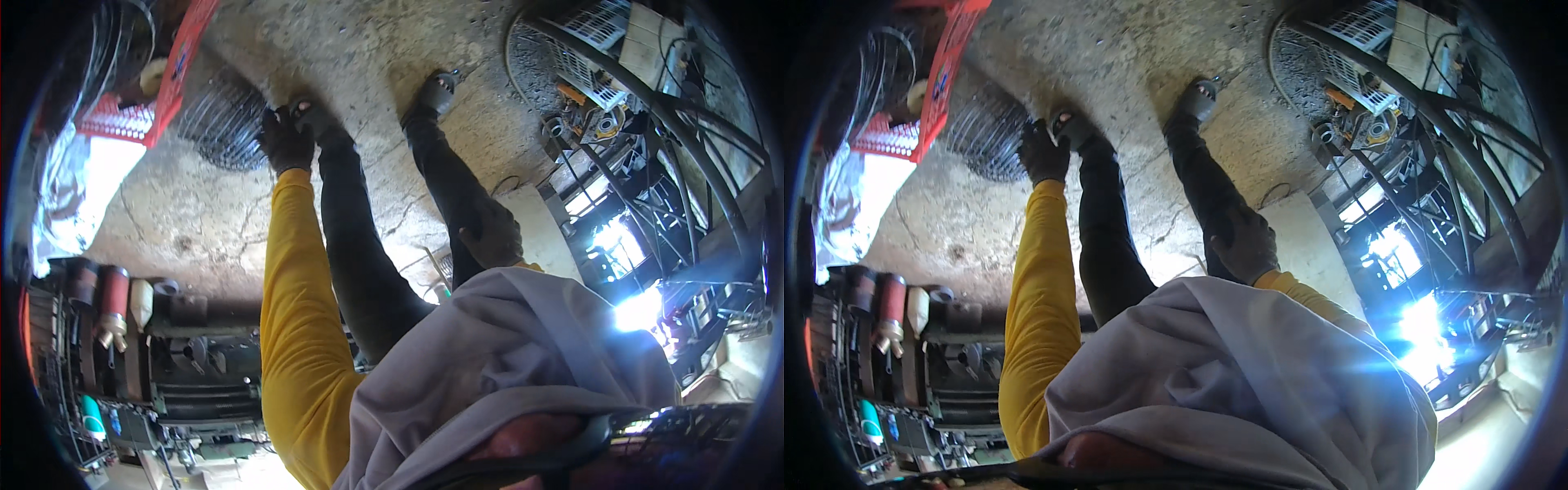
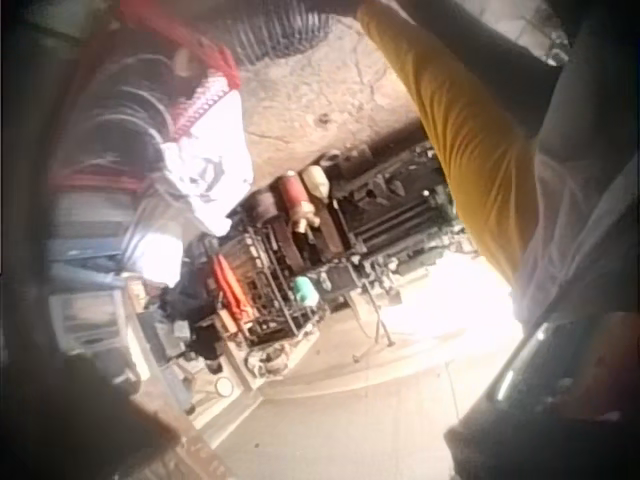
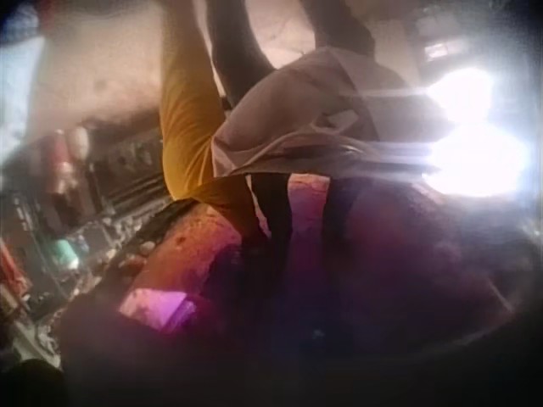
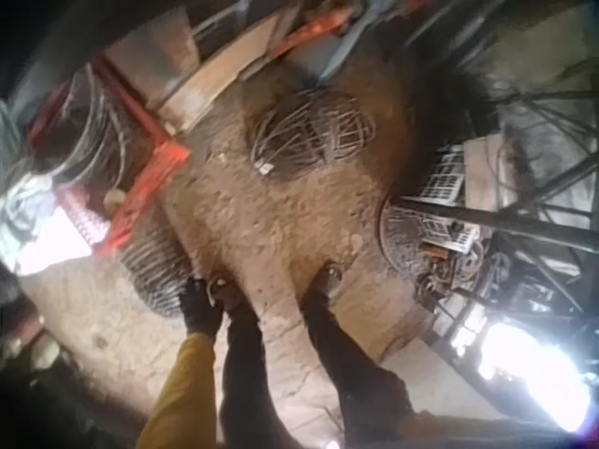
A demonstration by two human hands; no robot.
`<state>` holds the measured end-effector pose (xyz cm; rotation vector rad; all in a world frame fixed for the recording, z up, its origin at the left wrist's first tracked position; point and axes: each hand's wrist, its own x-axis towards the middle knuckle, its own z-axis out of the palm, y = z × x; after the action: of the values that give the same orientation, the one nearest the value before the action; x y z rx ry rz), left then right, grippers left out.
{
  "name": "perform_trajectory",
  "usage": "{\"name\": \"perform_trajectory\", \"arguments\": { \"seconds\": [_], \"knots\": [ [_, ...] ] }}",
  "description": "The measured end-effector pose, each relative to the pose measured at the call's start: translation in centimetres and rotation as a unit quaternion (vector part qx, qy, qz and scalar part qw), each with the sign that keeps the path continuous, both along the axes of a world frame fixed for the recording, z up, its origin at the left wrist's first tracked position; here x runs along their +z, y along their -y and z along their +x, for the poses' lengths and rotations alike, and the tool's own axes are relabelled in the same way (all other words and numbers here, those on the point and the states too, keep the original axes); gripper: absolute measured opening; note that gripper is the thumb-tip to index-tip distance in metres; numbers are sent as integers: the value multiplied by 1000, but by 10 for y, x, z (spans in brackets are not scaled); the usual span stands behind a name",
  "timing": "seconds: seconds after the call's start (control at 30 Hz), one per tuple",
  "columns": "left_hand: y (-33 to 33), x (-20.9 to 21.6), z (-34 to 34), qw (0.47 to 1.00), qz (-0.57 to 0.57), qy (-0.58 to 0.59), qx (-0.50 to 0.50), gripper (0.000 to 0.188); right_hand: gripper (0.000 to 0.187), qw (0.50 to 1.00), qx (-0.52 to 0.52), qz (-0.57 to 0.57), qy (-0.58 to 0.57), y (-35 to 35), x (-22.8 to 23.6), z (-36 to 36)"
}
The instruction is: The person welds a metal wire cage using a welding torch, joining several curved metal pieces together. After welding, the person manipulates the cage with gloved hands and uses a small tool to scrape or clean the joints.
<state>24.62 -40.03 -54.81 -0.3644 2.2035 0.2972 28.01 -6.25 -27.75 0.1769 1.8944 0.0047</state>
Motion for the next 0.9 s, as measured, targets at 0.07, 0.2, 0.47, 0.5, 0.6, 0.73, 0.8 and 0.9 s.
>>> {"name": "perform_trajectory", "arguments": {
  "seconds": [0.07, 0.2, 0.47, 0.5, 0.6, 0.73, 0.8, 0.9],
  "knots": [
    [-18, -35, -15, 991, 81, -89, 53, 61, 69, 1000, -12, 1, 1, 0, 4, -9],
    [-69, -102, -107, 946, 178, -272, -7, 61, 69, 998, -51, 19, 18, -17, -1, -8],
    [-172, -103, -353, 978, 101, -179, 29, 80, 69, 987, -161, 9, -8, -47, -18, 5],
    [-155, -110, -359, 977, 54, -200, -41, 62, 69, 986, -166, -6, -16, -51, -18, 2],
    [-140, -103, -346, 974, 25, -212, -77, 52, 70, 983, -181, -27, -23, -61, -18, -2],
    [-144, -62, -280, 962, 67, -264, -18, 49, 70, 974, -218, -32, -50, -65, -16, -5],
    [-150, -28, -237, 952, 83, -285, 71, 50, 70, 969, -239, -32, -59, -67, -10, -7],
    [-130, 29, -162, 896, -2, -335, -290, 17, 70, 964, -256, -43, -65, -69, 1, -10]
  ]
}}
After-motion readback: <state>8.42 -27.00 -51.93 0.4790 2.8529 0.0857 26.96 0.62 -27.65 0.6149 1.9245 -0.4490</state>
